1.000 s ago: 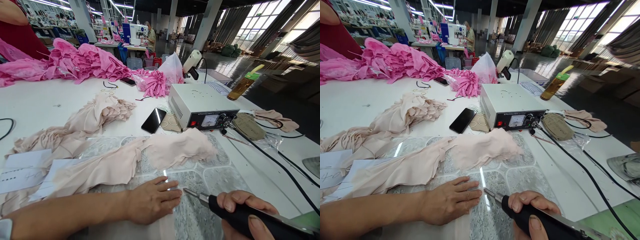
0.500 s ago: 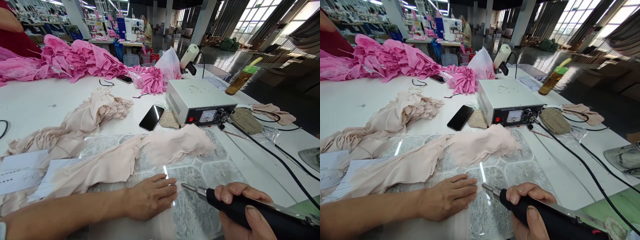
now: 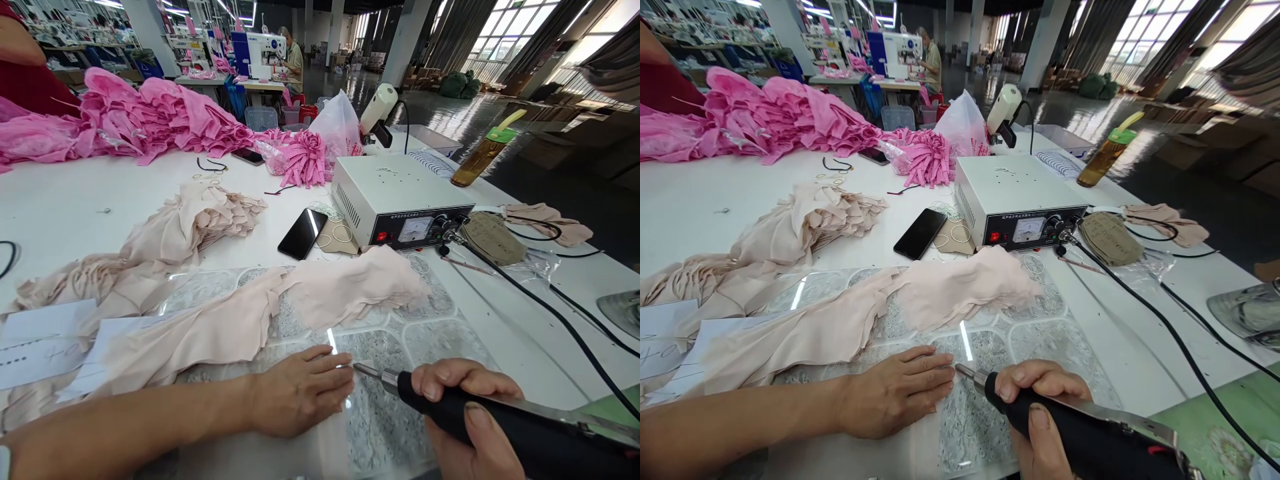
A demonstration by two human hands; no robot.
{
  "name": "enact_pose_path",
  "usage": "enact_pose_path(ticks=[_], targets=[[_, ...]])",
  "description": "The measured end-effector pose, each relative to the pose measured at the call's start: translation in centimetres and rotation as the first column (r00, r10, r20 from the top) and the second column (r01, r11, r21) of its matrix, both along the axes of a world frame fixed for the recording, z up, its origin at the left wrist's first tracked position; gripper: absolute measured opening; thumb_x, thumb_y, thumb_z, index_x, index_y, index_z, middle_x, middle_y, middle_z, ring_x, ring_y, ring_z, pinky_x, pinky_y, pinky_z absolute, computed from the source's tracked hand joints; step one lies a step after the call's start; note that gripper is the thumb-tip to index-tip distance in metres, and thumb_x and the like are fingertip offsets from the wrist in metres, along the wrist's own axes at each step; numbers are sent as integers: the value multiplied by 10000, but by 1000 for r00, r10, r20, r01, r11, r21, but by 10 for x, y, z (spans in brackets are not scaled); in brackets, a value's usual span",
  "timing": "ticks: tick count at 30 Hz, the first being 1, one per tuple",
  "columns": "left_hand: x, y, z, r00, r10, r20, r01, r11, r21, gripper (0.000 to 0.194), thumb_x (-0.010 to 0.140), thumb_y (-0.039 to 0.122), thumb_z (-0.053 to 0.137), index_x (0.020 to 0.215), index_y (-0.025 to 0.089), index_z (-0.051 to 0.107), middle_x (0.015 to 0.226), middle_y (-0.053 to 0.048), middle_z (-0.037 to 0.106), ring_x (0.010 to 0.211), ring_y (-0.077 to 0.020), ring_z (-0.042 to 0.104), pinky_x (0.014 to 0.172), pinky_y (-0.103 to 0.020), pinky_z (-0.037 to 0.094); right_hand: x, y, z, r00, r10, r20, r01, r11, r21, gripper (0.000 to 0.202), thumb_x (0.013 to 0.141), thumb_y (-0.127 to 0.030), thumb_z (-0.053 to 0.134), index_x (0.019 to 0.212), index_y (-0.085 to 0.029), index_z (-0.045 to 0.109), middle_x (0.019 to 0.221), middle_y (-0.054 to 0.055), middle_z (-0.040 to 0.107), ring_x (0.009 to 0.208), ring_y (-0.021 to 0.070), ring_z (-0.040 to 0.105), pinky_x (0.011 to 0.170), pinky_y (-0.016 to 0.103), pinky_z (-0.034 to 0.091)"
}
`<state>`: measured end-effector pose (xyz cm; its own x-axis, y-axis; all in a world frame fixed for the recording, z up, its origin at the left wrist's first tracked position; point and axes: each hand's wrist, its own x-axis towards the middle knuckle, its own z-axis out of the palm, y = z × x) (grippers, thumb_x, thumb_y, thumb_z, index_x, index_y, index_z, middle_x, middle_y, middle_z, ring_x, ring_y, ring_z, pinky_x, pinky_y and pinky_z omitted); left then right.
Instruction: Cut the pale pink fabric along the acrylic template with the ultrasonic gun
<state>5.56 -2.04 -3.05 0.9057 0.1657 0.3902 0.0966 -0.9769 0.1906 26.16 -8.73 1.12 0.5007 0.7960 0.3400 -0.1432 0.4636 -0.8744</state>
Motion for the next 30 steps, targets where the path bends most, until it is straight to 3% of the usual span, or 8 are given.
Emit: enact_pose_path(ticks=[9, 15, 24, 30], targets=[[0, -1, -2, 1000, 13, -3, -12, 999, 33, 251, 1022, 204, 448, 1156, 78, 618, 1215, -108, 651, 1228, -228, 534, 1070, -369, 373, 3, -11, 7, 1000, 10, -20, -10, 1000, 12, 122, 811, -307, 666, 809, -215, 586, 705, -14, 527, 547, 112, 515, 488, 285, 524], [1, -1, -3, 1000, 17, 2, -17, 999, 31, 263, 1033, 207, 424, 1167, 85, 614, 1227, -88, 647, 1230, -226, 527, 1088, -365, 348, 8, -20, -3, 997, 71, -9, -71, 996, -45, 82, 850, -283, 611, 835, -221, 559, 756, -7, 504, 587, 124, 525, 519, 321, 538], [1, -1, 1, 1000, 14, 20, -14, 1000, 25, 245, 1028, 197, 432, 1137, 86, 621, 1206, -86, 654, 1211, -222, 538, 1075, -359, 353, 1, -16, 1, 998, 48, 44, -47, 998, -28, 116, 839, -285, 642, 806, -224, 548, 740, -10, 518, 560, 125, 530, 505, 323, 538], [1, 0, -2, 1000, 11, -2, -11, 1000, -3, 249, 1029, 223, 426, 1154, 98, 602, 1199, -99, 655, 1212, -213, 541, 1064, -355, 375, 7, -16, 3, 1000, 6, -19, -7, 1000, -25, 130, 801, -312, 662, 795, -221, 570, 710, -19, 510, 542, 112, 517, 504, 298, 523]])
